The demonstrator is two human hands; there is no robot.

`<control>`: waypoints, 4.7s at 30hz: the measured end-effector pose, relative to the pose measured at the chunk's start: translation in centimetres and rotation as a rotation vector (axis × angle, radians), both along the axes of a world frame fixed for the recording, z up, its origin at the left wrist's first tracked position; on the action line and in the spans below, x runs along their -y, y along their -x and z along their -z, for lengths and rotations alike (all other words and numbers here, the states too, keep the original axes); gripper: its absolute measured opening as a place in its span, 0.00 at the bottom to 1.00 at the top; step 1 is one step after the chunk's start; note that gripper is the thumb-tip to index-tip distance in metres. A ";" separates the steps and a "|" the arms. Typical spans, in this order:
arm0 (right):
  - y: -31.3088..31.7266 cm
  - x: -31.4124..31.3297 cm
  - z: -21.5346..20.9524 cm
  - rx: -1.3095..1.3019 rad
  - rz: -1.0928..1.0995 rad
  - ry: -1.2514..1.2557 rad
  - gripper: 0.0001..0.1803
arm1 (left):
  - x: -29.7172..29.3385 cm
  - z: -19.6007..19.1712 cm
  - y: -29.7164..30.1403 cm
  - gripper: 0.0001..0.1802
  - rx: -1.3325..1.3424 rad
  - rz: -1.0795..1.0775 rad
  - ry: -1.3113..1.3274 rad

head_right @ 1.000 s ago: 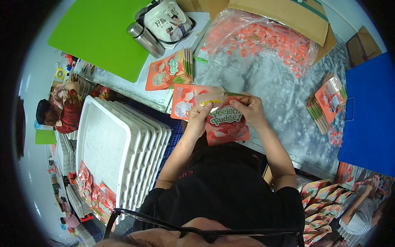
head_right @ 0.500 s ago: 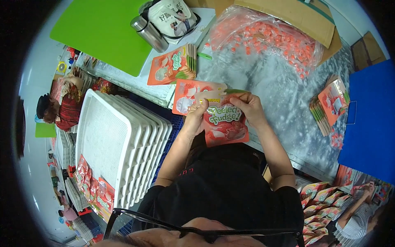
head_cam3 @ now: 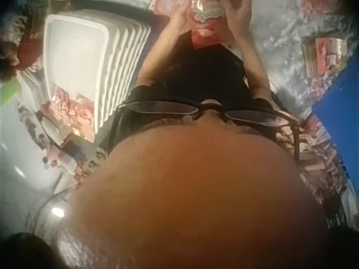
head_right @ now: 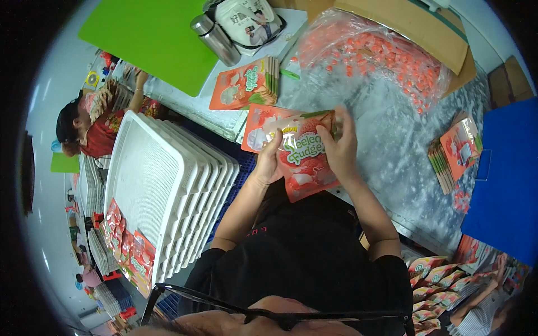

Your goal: Packing small food items (candies) from a bulk pile into individual plastic bags at a factory workbench.

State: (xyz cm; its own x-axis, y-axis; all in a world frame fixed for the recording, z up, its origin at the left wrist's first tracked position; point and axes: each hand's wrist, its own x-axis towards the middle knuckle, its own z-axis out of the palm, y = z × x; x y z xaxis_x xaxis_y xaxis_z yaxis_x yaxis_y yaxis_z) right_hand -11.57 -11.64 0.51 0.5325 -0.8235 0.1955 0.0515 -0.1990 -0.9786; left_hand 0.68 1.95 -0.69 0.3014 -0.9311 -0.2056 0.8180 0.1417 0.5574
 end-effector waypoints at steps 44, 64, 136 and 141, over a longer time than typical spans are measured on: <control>1.5 4.2 9.3 -0.271 -0.199 0.059 0.16 | 2.8 6.5 1.3 0.17 1.786 -0.244 -0.645; 0.2 1.9 7.2 -0.241 -0.286 1.030 0.14 | 3.0 8.6 -2.8 0.13 0.612 -0.002 -0.469; 12.5 11.9 9.8 -0.958 0.277 0.714 0.40 | -3.9 -2.4 -0.2 0.39 0.961 0.018 -0.242; 8.8 9.4 9.4 -0.705 0.138 0.706 0.42 | -3.8 -2.5 0.1 0.41 0.923 0.053 -0.234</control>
State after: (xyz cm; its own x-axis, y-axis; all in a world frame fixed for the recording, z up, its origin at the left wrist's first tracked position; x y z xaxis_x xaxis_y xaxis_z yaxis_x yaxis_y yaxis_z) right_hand -20.41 -21.04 -8.89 0.6237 -0.7040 0.3398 -0.5609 -0.7058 -0.4326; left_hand 0.58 5.71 1.76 0.3967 -0.9135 -0.0902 0.0428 -0.0797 0.9959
